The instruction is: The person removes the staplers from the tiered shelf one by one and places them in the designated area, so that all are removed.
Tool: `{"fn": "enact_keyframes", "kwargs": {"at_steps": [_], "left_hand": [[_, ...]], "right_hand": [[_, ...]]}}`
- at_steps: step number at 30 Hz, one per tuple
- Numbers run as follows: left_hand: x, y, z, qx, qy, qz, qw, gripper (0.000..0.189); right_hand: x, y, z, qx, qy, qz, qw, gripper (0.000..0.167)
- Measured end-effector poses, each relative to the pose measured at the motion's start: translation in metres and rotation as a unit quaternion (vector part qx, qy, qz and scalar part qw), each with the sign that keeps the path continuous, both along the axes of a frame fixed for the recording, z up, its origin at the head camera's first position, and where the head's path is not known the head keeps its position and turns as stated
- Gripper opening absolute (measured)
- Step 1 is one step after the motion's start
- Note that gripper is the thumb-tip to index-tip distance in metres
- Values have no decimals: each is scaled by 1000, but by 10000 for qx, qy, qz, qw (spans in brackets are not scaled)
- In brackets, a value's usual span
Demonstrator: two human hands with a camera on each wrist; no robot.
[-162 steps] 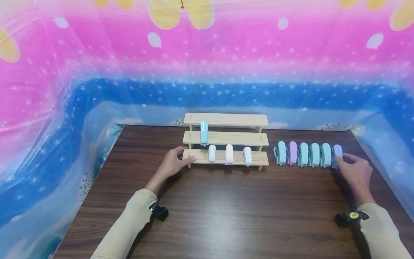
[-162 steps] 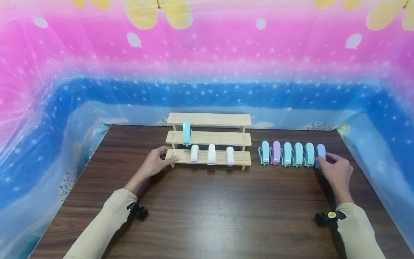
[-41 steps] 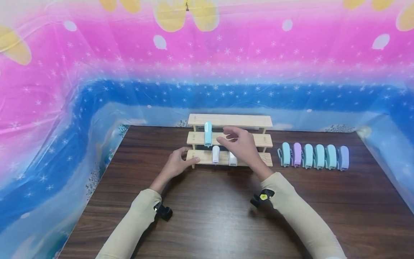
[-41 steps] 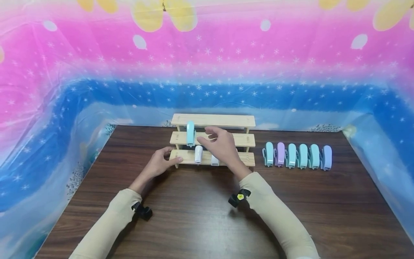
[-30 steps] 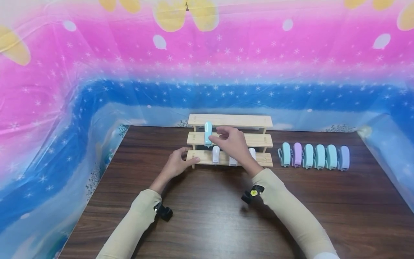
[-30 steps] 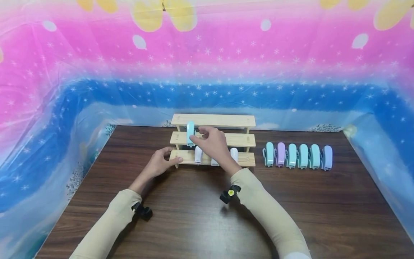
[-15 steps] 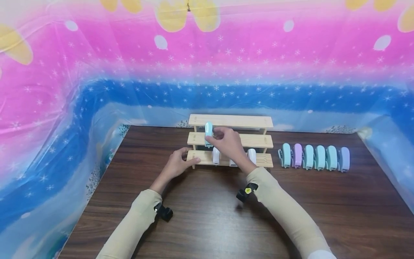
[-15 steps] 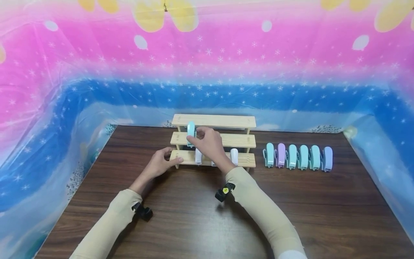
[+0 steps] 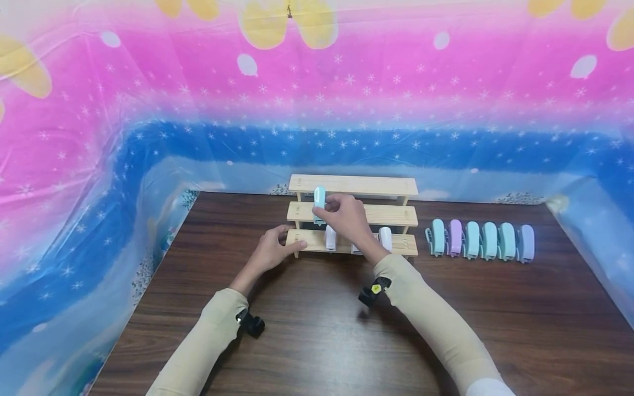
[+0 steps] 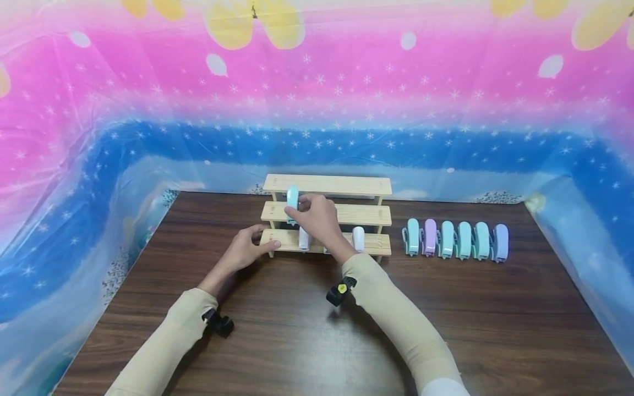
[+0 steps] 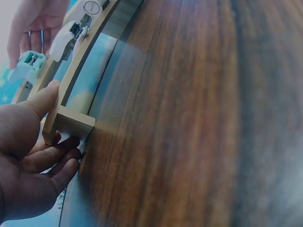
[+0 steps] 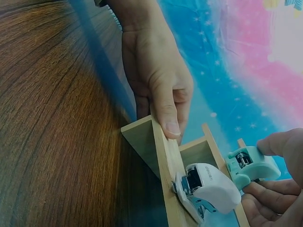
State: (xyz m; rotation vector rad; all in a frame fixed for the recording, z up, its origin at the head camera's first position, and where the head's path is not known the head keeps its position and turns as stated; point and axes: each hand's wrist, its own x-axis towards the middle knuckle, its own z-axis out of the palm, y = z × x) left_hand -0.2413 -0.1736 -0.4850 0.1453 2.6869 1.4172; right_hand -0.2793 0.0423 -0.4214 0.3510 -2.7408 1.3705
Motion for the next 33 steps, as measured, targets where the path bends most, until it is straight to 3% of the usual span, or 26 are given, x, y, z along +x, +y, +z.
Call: {"fn": "enact_keyframes", "kwargs": {"at_steps": [18,33], "left_hand": [[0,-1,1,-114,-42,18,9999,67],[0,-3,-2,-84,-8,-4,10000,74]], "right_hand": [[1,-3,0,-112,92,-189,9997,41],[16,2,12,-170,202,-84,9996,41]]}}
